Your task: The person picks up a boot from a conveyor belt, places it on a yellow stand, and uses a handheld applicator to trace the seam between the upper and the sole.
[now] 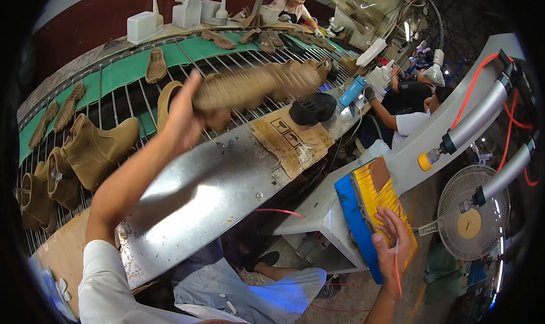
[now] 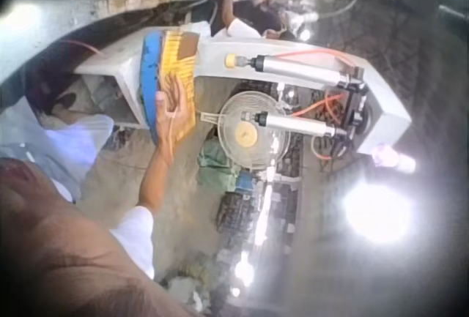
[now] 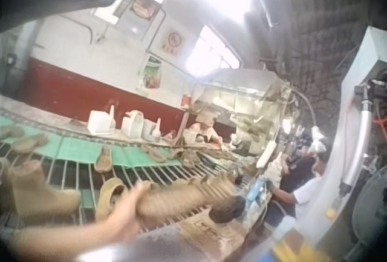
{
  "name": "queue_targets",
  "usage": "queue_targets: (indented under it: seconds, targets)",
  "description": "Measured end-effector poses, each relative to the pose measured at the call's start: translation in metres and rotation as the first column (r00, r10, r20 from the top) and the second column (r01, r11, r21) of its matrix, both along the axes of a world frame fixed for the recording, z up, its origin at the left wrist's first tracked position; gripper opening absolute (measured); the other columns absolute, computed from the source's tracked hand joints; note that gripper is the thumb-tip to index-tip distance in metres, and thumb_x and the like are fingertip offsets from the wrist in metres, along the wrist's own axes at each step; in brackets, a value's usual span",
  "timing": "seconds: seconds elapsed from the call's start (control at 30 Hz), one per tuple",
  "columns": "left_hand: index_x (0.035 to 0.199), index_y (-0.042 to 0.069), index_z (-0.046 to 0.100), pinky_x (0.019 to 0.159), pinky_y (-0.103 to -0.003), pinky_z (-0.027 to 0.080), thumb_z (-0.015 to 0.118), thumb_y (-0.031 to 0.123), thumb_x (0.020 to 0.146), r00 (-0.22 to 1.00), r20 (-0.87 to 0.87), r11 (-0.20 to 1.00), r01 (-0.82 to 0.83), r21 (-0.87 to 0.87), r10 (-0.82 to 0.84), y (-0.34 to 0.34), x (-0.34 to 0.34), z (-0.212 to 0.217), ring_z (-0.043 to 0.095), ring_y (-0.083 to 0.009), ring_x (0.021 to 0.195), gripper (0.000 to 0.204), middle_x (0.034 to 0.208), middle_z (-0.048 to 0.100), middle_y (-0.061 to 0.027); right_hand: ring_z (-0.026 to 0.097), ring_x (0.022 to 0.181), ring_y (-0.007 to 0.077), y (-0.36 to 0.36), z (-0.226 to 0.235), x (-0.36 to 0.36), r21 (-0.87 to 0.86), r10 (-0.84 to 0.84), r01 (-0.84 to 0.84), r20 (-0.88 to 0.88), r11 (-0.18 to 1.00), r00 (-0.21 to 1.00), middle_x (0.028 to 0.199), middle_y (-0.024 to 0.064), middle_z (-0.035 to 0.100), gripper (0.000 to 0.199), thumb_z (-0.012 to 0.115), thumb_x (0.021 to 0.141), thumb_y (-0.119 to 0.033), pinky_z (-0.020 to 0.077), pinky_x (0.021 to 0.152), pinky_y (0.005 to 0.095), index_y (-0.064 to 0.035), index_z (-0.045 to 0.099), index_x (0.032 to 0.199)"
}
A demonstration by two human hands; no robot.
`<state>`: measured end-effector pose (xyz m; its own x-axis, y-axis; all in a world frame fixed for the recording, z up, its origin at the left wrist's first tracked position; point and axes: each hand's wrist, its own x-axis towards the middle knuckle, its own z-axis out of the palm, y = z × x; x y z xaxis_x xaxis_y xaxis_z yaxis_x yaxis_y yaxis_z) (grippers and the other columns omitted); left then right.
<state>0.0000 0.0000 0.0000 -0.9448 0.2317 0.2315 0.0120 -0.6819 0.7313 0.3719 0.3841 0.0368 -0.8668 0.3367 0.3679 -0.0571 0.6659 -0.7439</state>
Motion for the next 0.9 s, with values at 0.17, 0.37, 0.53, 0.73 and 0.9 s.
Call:
queue_targets:
  seconds: [0.17,0.37,0.53,0.73,0.9]
  targets:
    - [0.156,-0.007,0.017,0.112,-0.049,0.047,0.053,0.074,0.095,0.909,0.063,0.91,-0.406,-0.084,0.412,0.011,-0.041,0.006,0.054,-0.0367,0.134,0.107,0.156,0.032,-0.0338,0.065,0.124,0.0308,0.033,0.004,0.028,-0.005,-0.169,0.169,0.024,0.986,0.985,0.133,0.0209,0.066,0.068,0.073,0.095,-0.042,0.0512,0.101,0.0371,0.0048,0.055,0.141]
    - [0.14,0.006,0.053,0.097,-0.043,0.052,0.06,0.042,0.103,0.821,-0.496,0.681,-0.192,-0.707,-0.283,0.117,0.076,-0.105,0.065,-0.0274,0.109,0.053,0.123,0.064,-0.0156,0.066,0.114,0.023,0.132,-0.009,0.056,0.027,-0.349,0.349,0.003,0.937,0.937,0.123,0.0171,0.069,0.049,0.061,0.105,-0.035,0.0509,0.099,0.0343,0.0066,0.063,0.131]
    - [0.118,0.006,0.066,0.092,-0.045,0.053,0.07,0.025,0.092,0.411,-0.725,0.616,-0.385,-0.688,-0.553,0.137,0.093,-0.152,0.063,-0.0349,0.108,0.032,0.121,0.066,-0.0092,0.066,0.101,0.0217,0.24,-0.039,0.039,0.278,-0.568,0.502,0.278,0.819,0.774,0.107,0.0174,0.073,0.044,0.059,0.105,-0.032,0.0504,0.088,0.0354,0.0077,0.068,0.121]
    - [0.111,0.006,0.07,0.095,-0.042,0.051,0.071,0.022,0.09,0.28,-0.713,0.593,-0.407,-0.694,-0.643,0.139,0.09,-0.143,0.061,-0.0287,0.112,0.026,0.122,0.068,-0.0074,0.056,0.068,0.0349,0.265,-0.076,0.034,0.493,-0.697,0.583,0.07,0.646,0.714,0.073,0.0286,0.057,0.052,0.05,0.106,-0.037,0.0434,0.07,0.0441,0.0086,0.062,0.083]
    - [0.107,0.007,0.072,0.095,-0.042,0.051,0.073,0.02,0.087,0.311,-0.685,0.568,-0.39,-0.724,-0.659,0.136,0.092,-0.143,0.061,-0.0279,0.112,0.024,0.121,0.069,-0.0065,0.048,0.057,0.0296,0.255,-0.072,0.031,0.486,-0.697,0.563,0.144,0.668,0.702,0.062,0.0236,0.048,0.055,0.052,0.106,-0.038,0.0373,0.062,0.0472,0.0087,0.056,0.076]
